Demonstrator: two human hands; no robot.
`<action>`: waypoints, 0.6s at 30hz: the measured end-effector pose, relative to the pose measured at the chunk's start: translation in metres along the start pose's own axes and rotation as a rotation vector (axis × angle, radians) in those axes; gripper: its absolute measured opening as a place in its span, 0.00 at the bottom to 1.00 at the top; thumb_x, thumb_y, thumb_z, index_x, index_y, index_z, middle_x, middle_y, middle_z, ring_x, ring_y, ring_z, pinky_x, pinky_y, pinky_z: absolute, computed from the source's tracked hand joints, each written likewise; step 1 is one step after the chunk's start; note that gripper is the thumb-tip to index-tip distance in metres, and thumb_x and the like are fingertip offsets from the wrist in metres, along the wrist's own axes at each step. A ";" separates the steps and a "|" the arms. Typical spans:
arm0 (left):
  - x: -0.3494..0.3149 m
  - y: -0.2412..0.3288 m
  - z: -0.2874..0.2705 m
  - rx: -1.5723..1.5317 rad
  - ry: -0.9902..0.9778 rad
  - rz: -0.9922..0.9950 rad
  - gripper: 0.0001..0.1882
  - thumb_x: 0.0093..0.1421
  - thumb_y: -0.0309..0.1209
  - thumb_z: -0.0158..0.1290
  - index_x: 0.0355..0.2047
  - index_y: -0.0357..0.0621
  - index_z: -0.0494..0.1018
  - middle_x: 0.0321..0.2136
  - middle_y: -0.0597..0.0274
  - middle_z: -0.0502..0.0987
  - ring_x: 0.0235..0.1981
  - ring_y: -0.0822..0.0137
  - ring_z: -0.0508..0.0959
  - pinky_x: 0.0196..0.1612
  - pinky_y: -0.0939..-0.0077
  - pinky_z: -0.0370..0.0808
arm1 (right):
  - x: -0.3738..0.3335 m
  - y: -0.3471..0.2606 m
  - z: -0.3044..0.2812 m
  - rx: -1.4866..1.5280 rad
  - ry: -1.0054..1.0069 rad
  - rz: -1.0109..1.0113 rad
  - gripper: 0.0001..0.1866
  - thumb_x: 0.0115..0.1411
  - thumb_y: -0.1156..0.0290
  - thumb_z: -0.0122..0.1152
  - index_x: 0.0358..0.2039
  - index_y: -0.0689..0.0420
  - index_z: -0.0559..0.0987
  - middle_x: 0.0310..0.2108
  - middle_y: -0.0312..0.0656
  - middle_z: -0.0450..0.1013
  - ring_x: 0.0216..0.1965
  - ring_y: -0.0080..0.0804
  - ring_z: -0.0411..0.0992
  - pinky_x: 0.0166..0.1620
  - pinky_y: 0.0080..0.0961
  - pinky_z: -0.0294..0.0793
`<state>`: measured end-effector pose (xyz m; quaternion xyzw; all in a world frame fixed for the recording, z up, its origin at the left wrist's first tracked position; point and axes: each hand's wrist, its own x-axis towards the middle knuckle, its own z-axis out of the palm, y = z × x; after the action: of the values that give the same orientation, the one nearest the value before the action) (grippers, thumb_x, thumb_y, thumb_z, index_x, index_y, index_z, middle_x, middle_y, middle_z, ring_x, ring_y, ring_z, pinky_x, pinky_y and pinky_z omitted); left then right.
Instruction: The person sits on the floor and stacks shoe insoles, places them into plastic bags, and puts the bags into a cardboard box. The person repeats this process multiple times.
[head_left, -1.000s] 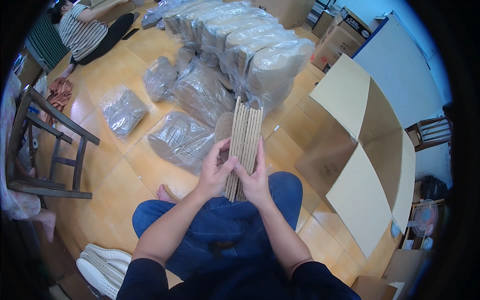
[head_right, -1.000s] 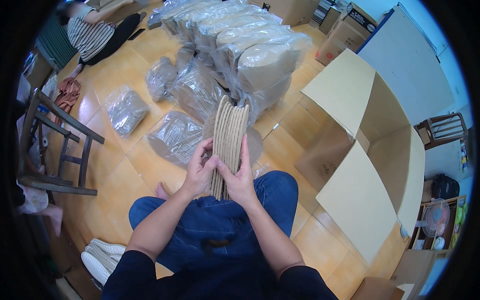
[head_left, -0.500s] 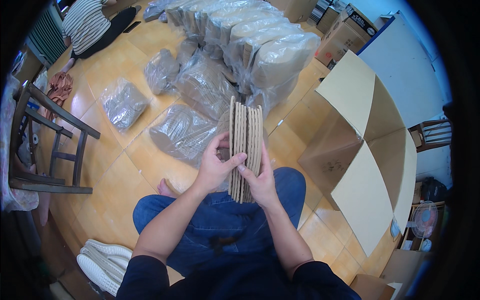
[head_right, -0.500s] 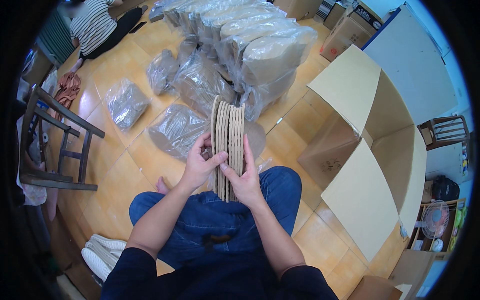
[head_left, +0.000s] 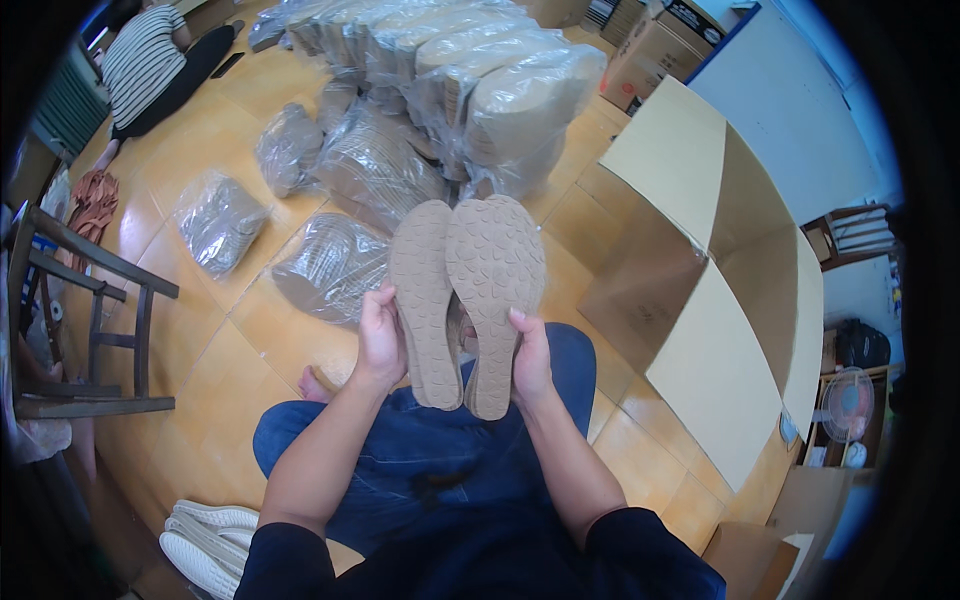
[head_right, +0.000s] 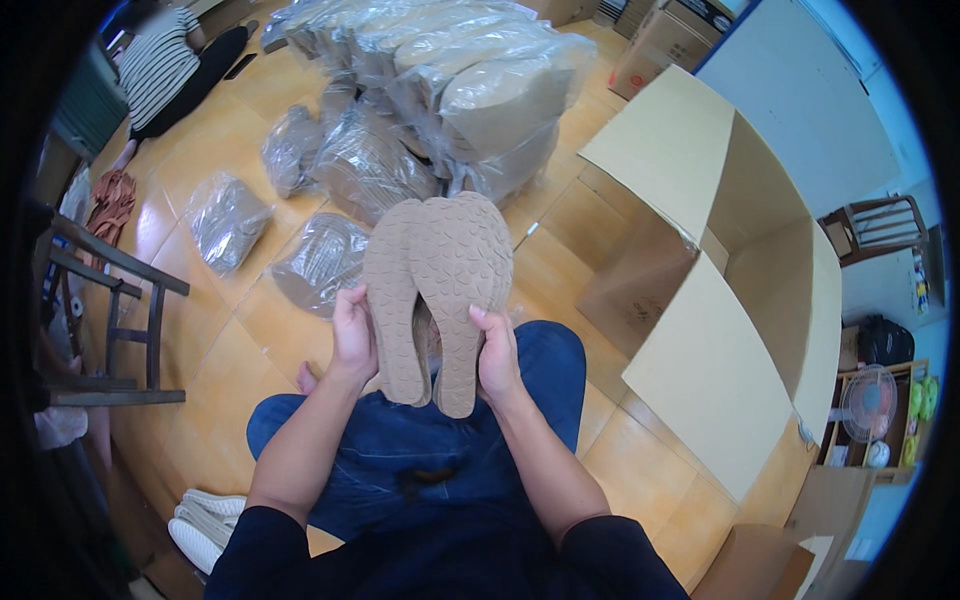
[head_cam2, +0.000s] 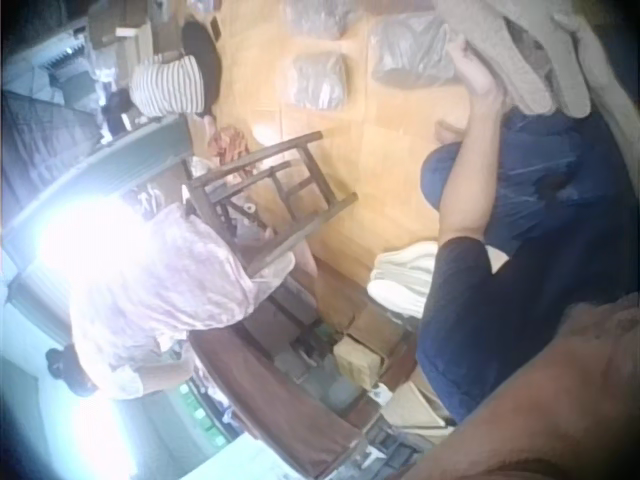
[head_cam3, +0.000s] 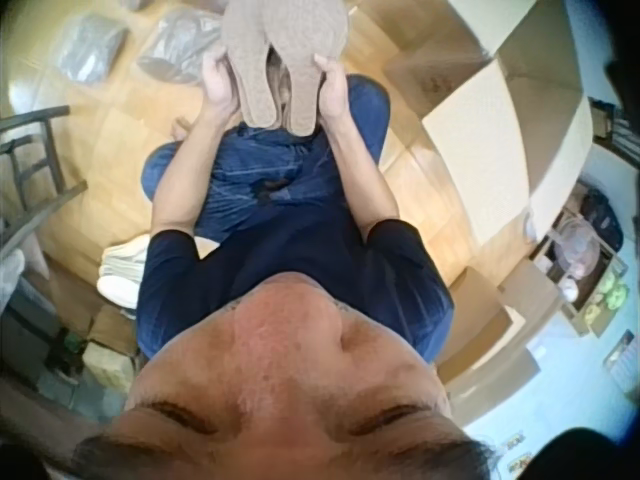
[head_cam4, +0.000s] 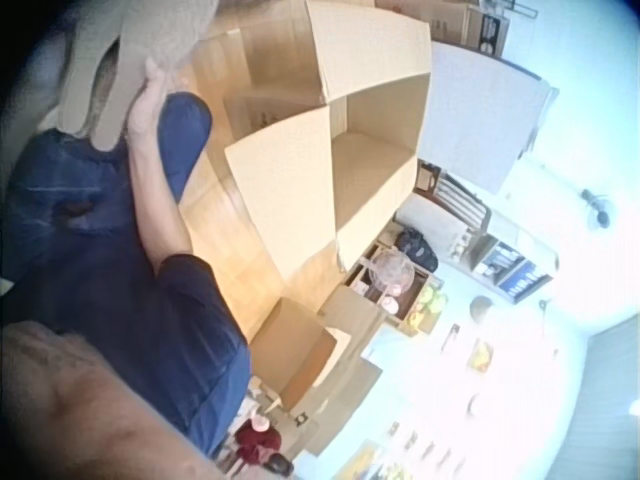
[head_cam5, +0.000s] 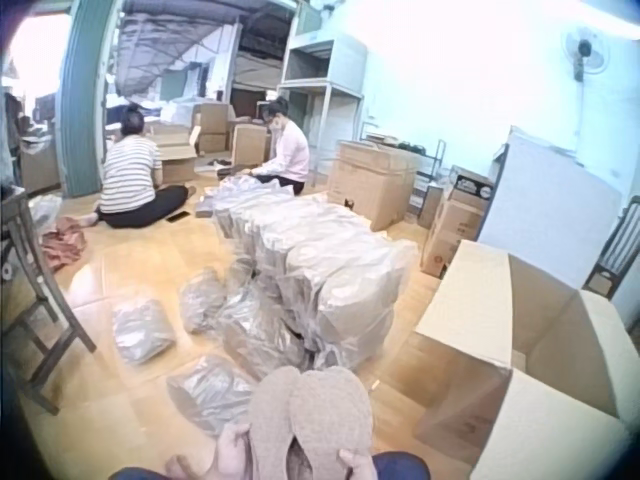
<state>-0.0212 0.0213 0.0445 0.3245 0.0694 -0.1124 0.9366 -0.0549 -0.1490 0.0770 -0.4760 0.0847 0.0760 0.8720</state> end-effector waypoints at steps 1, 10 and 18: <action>0.000 -0.001 0.002 -0.017 0.000 0.003 0.30 0.65 0.44 0.31 0.59 0.35 0.62 0.53 0.50 0.72 0.54 0.56 0.72 0.59 0.60 0.66 | 0.000 -0.002 -0.001 0.065 0.047 0.084 0.25 0.62 0.63 0.45 0.56 0.64 0.67 0.43 0.46 0.75 0.43 0.34 0.74 0.48 0.32 0.73; -0.002 -0.001 0.010 0.141 -0.017 0.104 0.29 0.67 0.42 0.47 0.61 0.38 0.56 0.55 0.54 0.68 0.55 0.62 0.70 0.59 0.65 0.66 | 0.004 -0.015 0.018 -0.212 -0.002 -0.245 0.34 0.64 0.76 0.41 0.69 0.62 0.46 0.65 0.49 0.55 0.65 0.34 0.55 0.65 0.29 0.53; -0.004 -0.001 0.009 0.156 -0.098 0.067 0.27 0.64 0.32 0.54 0.59 0.38 0.57 0.54 0.55 0.69 0.54 0.65 0.71 0.57 0.69 0.69 | 0.019 -0.010 0.014 -0.461 0.070 -0.110 0.19 0.68 0.60 0.51 0.50 0.63 0.76 0.41 0.37 0.67 0.42 0.21 0.65 0.45 0.19 0.67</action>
<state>-0.0244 0.0153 0.0516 0.3929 0.0037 -0.1017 0.9139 -0.0334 -0.1410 0.0885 -0.6688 0.0692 0.0292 0.7397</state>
